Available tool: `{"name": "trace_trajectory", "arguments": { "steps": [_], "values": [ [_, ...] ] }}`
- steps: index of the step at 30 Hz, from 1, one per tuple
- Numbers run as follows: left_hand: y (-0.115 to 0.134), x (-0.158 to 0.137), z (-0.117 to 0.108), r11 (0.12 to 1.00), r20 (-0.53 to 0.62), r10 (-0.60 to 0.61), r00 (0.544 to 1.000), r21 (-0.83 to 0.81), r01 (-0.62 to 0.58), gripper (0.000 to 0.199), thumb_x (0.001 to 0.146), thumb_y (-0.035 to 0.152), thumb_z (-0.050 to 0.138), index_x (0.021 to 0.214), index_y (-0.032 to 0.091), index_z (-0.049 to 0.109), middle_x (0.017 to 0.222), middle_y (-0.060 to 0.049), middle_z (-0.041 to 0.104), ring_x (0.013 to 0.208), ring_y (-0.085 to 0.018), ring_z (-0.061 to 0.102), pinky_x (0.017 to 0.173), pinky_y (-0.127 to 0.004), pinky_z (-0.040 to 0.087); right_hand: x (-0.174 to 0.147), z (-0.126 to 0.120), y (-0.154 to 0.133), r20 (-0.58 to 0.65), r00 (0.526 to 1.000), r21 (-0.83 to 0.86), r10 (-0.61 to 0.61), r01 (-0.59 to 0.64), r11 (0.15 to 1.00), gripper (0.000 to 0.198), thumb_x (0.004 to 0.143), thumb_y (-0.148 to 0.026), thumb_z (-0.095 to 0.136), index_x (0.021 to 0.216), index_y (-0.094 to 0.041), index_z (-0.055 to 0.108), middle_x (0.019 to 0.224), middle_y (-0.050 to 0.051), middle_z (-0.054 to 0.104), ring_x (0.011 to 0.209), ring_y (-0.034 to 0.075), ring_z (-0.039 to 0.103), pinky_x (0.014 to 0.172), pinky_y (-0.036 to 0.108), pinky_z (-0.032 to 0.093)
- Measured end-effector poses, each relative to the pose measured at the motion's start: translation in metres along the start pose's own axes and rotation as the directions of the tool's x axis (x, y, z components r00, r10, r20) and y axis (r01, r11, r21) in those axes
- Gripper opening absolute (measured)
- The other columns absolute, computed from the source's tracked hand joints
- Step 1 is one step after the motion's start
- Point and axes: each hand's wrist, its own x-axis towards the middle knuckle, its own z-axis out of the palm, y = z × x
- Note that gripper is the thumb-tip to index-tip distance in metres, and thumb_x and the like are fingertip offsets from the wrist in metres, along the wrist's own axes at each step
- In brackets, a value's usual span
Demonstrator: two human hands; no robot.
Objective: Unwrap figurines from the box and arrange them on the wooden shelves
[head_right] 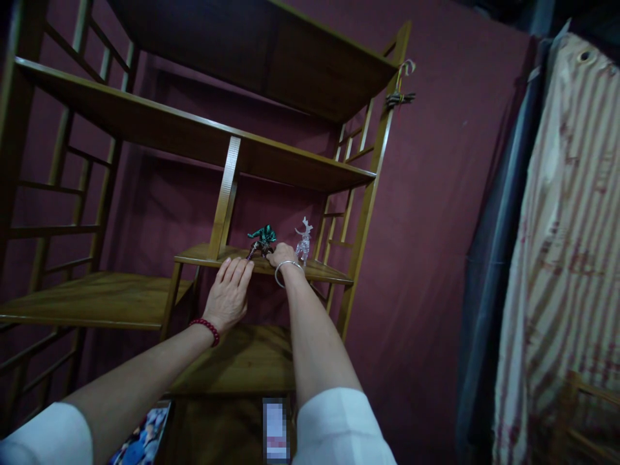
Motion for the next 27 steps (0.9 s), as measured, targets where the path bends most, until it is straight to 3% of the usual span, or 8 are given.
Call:
{"name": "trace_trajectory", "arguments": {
  "steps": [6, 11, 14, 18, 22, 25, 27],
  "values": [
    [0.0, -0.001, -0.005, 1.0, 0.044, 0.008, 0.999, -0.005, -0.008, 0.066, 0.068, 0.016, 0.045, 0.13, 0.002, 0.03, 0.131, -0.017, 0.036, 0.125, -0.027, 0.026, 0.108, -0.042, 0.01, -0.019, -0.008, 0.004, -0.072, 0.997, -0.026, 0.001, -0.003, 1.0, 0.031, 0.075, -0.03, 0.05, 0.097, -0.013, 0.063, 0.1, 0.015, 0.063, 0.095, 0.023, 0.057, 0.077, 0.027, 0.042],
    [0.0, -0.004, -0.013, 1.0, 0.085, 0.021, 0.996, -0.01, -0.02, 0.071, 0.066, 0.016, 0.044, 0.133, 0.001, 0.024, 0.137, -0.018, 0.029, 0.129, -0.027, 0.018, 0.108, -0.044, 0.007, -0.048, -0.009, 0.007, -0.157, 0.988, 0.035, -0.01, 0.015, 0.999, 0.032, 0.078, -0.019, 0.043, 0.105, -0.019, 0.059, 0.098, 0.01, 0.064, 0.091, 0.022, 0.059, 0.077, 0.028, 0.042],
    [-0.001, -0.005, -0.019, 0.999, 0.107, 0.04, 0.993, -0.031, -0.037, 0.073, 0.066, 0.016, 0.043, 0.134, 0.001, 0.02, 0.14, -0.018, 0.022, 0.131, -0.026, 0.01, 0.108, -0.044, 0.006, -0.069, -0.005, 0.009, -0.27, 0.959, 0.084, -0.081, 0.107, 0.991, 0.036, 0.079, -0.013, 0.038, 0.11, -0.018, 0.056, 0.1, 0.009, 0.063, 0.092, 0.02, 0.058, 0.081, 0.028, 0.041],
    [0.0, -0.008, -0.03, 0.993, 0.109, 0.041, 0.993, -0.112, -0.029, 0.075, 0.063, 0.012, 0.044, 0.134, 0.001, 0.021, 0.141, -0.017, 0.017, 0.131, -0.025, 0.005, 0.108, -0.042, 0.008, -0.097, 0.002, 0.011, -0.402, 0.886, 0.077, -0.231, 0.284, 0.956, 0.037, 0.077, -0.006, 0.034, 0.104, -0.012, 0.059, 0.104, 0.009, 0.061, 0.1, 0.019, 0.052, 0.091, 0.029, 0.036],
    [0.01, -0.025, -0.04, 0.966, 0.148, -0.044, 0.988, -0.247, 0.08, 0.069, 0.062, 0.009, 0.046, 0.13, 0.004, 0.032, 0.142, -0.015, 0.018, 0.132, -0.023, 0.005, 0.107, -0.04, 0.017, -0.123, 0.008, 0.009, -0.435, 0.86, 0.081, -0.266, 0.331, 0.94, 0.039, 0.076, -0.006, 0.036, 0.109, -0.009, 0.057, 0.109, 0.011, 0.059, 0.108, 0.02, 0.046, 0.096, 0.032, 0.033],
    [0.018, -0.047, -0.048, 0.904, 0.246, -0.143, 0.959, -0.363, 0.228, 0.054, 0.064, 0.009, 0.046, 0.118, 0.006, 0.048, 0.137, -0.014, 0.031, 0.129, -0.022, 0.019, 0.104, -0.037, 0.026, -0.142, 0.01, 0.006, -0.441, 0.856, 0.091, -0.269, 0.341, 0.936, 0.045, 0.075, -0.007, 0.038, 0.118, -0.007, 0.05, 0.123, 0.013, 0.049, 0.119, 0.021, 0.036, 0.101, 0.035, 0.03],
    [0.024, -0.059, -0.061, 0.825, 0.291, -0.21, 0.933, -0.46, 0.329, 0.037, 0.067, 0.009, 0.043, 0.1, 0.01, 0.06, 0.128, -0.013, 0.043, 0.122, -0.022, 0.033, 0.1, -0.035, 0.032, -0.155, 0.012, 0.002, -0.422, 0.871, 0.127, -0.253, 0.333, 0.934, 0.045, 0.075, -0.008, 0.039, 0.119, -0.009, 0.049, 0.126, 0.012, 0.047, 0.12, 0.02, 0.036, 0.101, 0.035, 0.03]
  ]
}}
